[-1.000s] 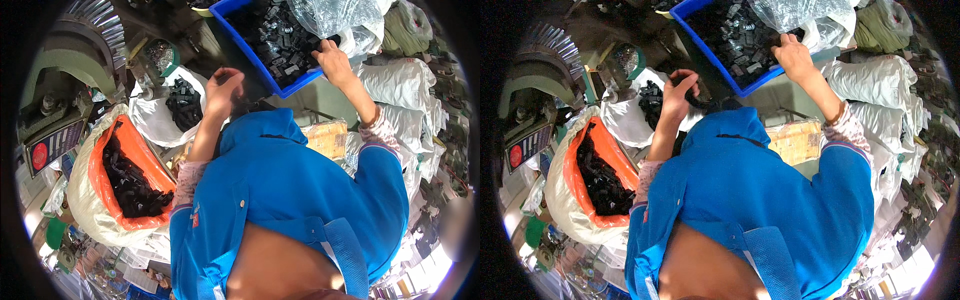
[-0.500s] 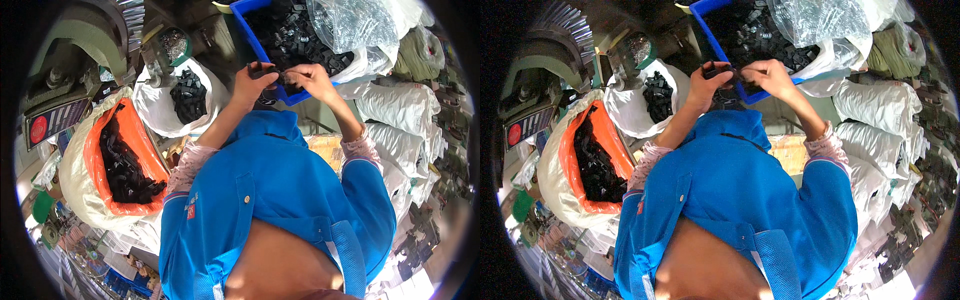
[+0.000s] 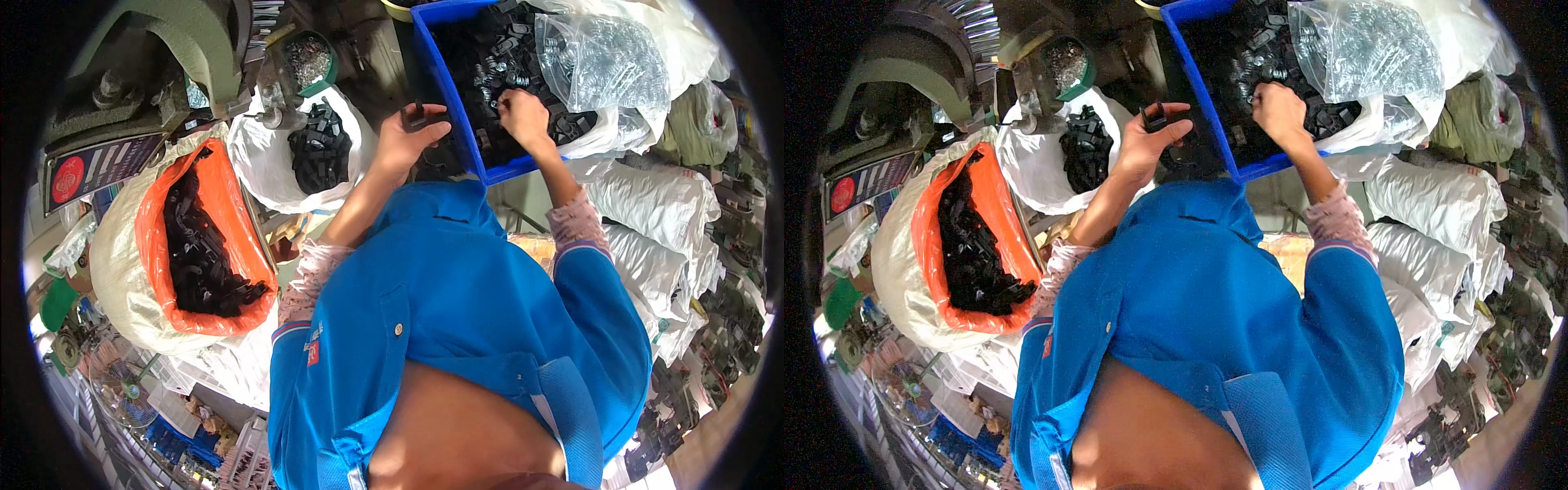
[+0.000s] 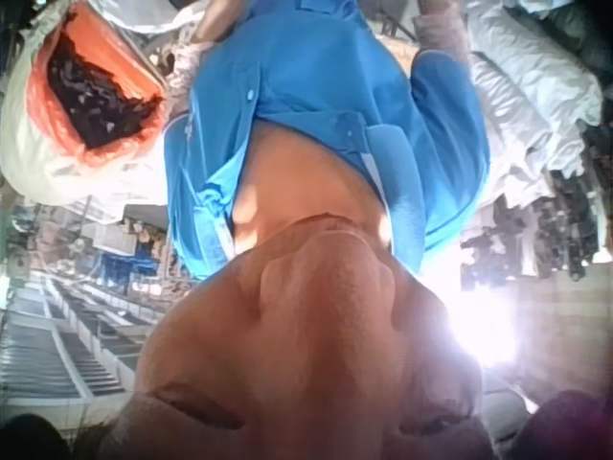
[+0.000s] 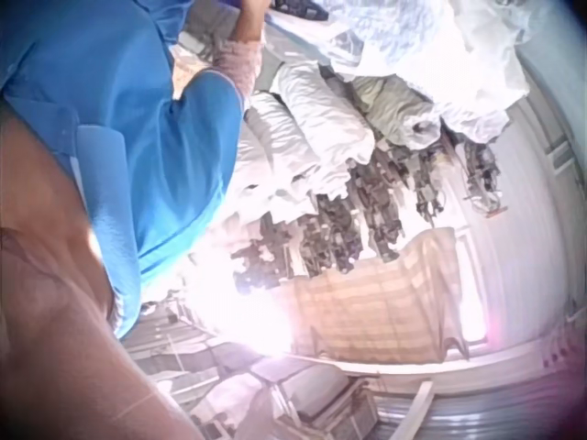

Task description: The person repeatedly picks small black plastic parts from a blue bin and a large sack, then uses a handheld tool to press or snap components together. The assembled parts are placed into a white sack. The person occasionally refills the blue bin from the sack and continues the assembly cycle.

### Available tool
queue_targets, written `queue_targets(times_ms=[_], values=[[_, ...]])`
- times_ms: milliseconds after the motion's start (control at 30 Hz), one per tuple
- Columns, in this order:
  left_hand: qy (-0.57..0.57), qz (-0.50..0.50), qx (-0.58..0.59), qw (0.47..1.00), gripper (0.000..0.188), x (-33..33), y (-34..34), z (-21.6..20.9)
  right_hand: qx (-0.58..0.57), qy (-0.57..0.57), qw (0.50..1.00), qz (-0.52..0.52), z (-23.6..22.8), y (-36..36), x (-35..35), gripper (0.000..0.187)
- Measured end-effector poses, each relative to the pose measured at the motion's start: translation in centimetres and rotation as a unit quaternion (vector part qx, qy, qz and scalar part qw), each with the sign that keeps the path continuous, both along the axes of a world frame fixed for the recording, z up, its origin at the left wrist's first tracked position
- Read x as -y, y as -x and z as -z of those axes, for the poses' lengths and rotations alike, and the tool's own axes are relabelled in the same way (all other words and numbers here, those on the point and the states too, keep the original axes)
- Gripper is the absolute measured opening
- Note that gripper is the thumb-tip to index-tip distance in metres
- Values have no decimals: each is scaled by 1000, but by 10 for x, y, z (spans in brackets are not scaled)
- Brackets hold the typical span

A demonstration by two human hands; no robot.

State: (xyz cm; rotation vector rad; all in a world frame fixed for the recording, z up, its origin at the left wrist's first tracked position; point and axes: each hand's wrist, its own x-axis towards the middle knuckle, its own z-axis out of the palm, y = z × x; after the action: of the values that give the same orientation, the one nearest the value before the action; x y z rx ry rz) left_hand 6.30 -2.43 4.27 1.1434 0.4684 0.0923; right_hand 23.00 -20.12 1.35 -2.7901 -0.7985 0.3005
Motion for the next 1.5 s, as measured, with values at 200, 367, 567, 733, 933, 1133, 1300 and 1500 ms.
queue_targets(times_ms=[200,367,567,733,933,1133,1300,1500], values=[[-144,35,45,988,26,0,-23,1,-464,-395,783,125,-43,6,18,10],[-241,55,117,962,28,2,-29,-1,-474,-391,789,35,-84,27,5,11],[-355,19,156,922,29,5,-15,-25,-332,-264,903,-67,-97,31,-14,9],[-487,-27,193,852,29,-4,-3,-25,-24,-127,970,-208,-110,47,-46,13],[-364,-107,127,917,35,-21,32,-28,-310,-259,896,-184,-109,56,-91,20],[-357,-304,102,877,26,-44,72,-27,-512,-345,779,-115,-101,80,-132,35],[-308,-373,130,865,19,-53,102,-27,-749,-291,592,-64,-78,111,-161,29],[-491,-339,94,797,10,-79,156,-29,-764,-275,577,-87,-58,117,-191,28]])
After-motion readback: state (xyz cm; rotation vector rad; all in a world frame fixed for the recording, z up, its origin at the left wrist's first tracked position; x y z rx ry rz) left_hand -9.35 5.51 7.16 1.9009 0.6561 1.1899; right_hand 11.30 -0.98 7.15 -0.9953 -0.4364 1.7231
